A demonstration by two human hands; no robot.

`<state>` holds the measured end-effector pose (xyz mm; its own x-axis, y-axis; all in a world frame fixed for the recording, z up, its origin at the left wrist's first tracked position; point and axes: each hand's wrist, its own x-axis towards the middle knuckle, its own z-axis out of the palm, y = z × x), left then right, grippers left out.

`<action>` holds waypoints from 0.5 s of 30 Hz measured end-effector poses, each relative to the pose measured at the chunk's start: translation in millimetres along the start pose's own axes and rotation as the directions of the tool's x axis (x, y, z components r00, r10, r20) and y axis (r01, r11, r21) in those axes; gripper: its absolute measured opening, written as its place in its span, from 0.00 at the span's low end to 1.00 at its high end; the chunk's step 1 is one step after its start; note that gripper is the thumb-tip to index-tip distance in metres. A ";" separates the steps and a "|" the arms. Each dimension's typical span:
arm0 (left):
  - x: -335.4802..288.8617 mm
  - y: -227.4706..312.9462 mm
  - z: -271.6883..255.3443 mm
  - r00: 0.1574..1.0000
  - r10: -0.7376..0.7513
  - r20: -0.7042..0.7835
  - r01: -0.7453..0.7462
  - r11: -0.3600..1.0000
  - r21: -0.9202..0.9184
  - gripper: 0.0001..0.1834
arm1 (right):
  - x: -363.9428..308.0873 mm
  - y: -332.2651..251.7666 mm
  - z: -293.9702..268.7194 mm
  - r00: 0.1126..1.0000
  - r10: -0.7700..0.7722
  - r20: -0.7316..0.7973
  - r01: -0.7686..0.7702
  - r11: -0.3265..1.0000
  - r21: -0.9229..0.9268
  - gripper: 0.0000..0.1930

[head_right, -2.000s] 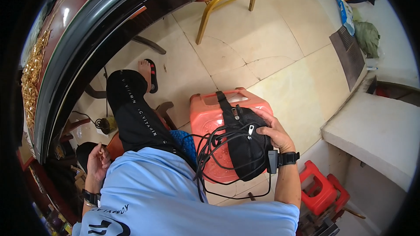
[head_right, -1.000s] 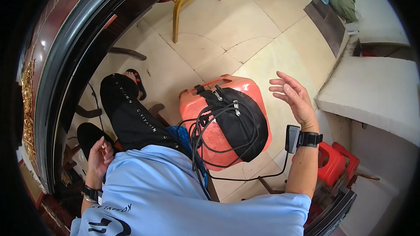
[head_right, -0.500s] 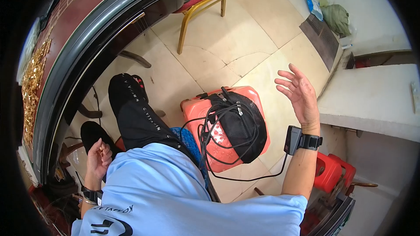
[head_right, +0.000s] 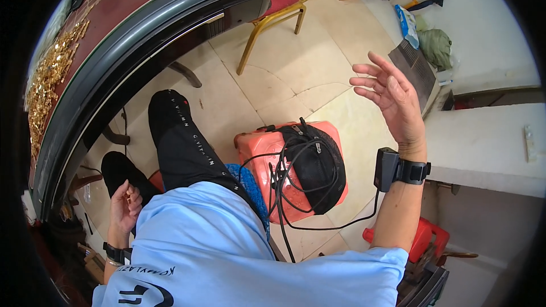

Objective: Assembling small gold metallic hardware pieces onto white strips at a workstation.

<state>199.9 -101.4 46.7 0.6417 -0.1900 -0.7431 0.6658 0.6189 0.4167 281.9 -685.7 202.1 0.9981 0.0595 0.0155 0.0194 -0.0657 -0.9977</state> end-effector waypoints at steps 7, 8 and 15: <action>-1.1 0.5 -13.9 1.000 0.016 -0.003 -0.016 0.999 -0.050 0.18 | 34.8 -45.2 44.9 0.985 -0.079 0.152 0.092 0.993 -0.074 0.32; -1.7 2.0 -13.4 1.000 0.025 0.004 -0.025 0.998 -0.061 0.18 | 41.1 -49.1 51.7 0.982 -0.071 0.175 0.084 0.994 -0.071 0.31; -14.1 22.7 -6.5 0.992 0.098 0.080 -0.096 0.995 -0.025 0.19 | 97.8 -80.2 121.7 0.932 -0.115 0.343 0.151 0.985 -0.082 0.27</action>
<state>203.5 -79.8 63.2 0.7323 -0.1888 -0.6543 0.5912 0.6531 0.4732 370.8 -553.3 275.4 0.9081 0.4052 0.1061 0.1751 -0.1370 -0.9750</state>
